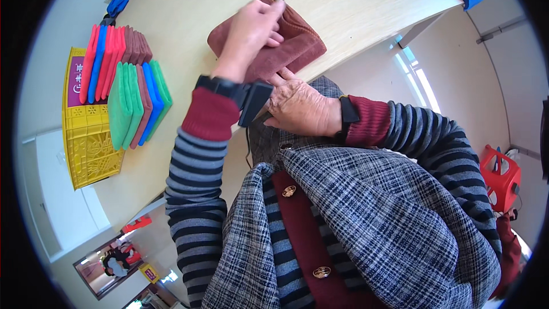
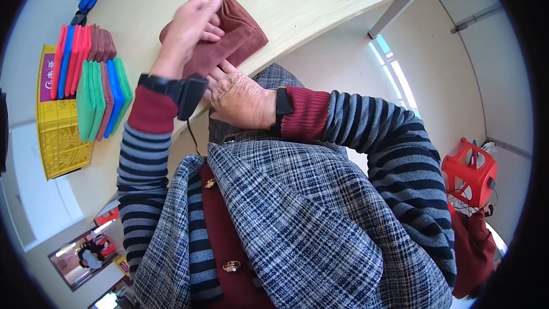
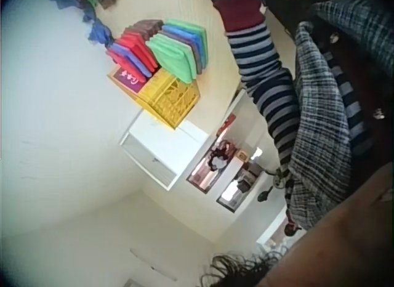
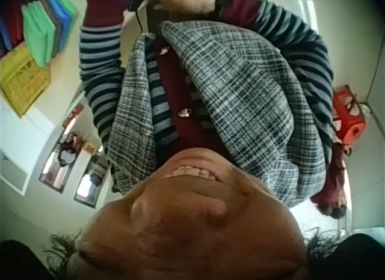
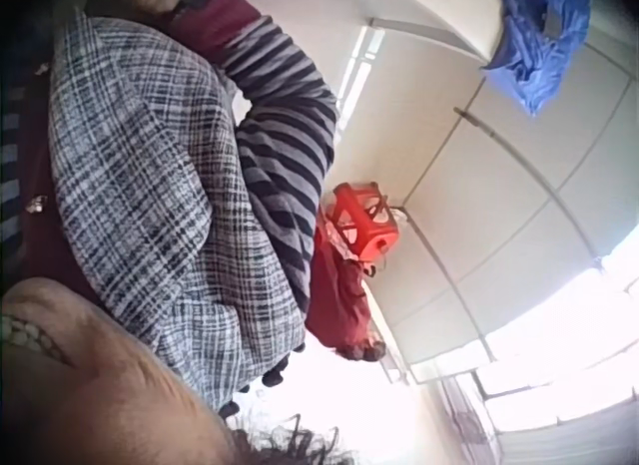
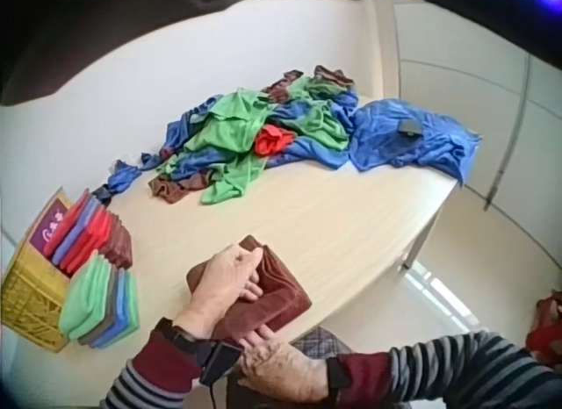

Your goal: Folding colorful fabric cloths and stacking them on a table in an organized manner.

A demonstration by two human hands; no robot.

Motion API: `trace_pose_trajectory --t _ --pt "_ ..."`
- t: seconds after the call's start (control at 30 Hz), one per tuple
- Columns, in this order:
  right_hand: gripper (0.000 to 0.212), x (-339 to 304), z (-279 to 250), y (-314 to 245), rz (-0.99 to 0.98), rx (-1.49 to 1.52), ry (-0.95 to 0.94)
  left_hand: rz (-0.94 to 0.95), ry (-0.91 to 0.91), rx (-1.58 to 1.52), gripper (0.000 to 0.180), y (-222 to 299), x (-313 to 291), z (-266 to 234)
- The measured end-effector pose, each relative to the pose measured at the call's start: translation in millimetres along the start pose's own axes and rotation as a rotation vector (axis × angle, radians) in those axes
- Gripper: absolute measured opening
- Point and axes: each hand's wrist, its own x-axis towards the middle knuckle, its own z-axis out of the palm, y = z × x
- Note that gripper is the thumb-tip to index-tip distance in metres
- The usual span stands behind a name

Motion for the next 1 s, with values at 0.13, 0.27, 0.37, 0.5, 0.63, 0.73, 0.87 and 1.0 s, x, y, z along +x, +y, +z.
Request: trace_pose_trajectory --t 0.13,0.27,0.37,0.5,0.63,0.73,0.87,1.0 --pt "0.063 -4 8 5 0.033 0.021 0.29 0.476 0.401 0.432 0.024 -41 -36 -44" --pt "0.065 -1 5 5 0.002 0.099 0.207 0.539 0.412 0.677 0.035 -78 -75 -51" --pt "0.066 -3 -5 3 0.003 0.025 0.098 0.519 0.263 0.627 0.051 -98 -80 -35" --pt "0.059 -16 -4 3 -0.078 -0.093 0.18 0.463 0.152 0.716 0.062 -99 -80 -34" --pt "0.052 -11 -98 7 0.017 0.606 -0.562 0.506 0.195 0.931 0.065 -101 -88 -34" --pt "0.051 3 -86 8 0.105 0.599 -0.066 0.572 0.226 0.986 0.067 -97 -91 -30" --pt "0.055 33 -30 31 0.297 0.263 0.461 0.588 0.217 0.994 0.069 -89 -89 -23" --pt "0.06 41 4 52 0.374 -0.005 0.564 0.526 0.226 0.933 0.069 -103 -91 -28"
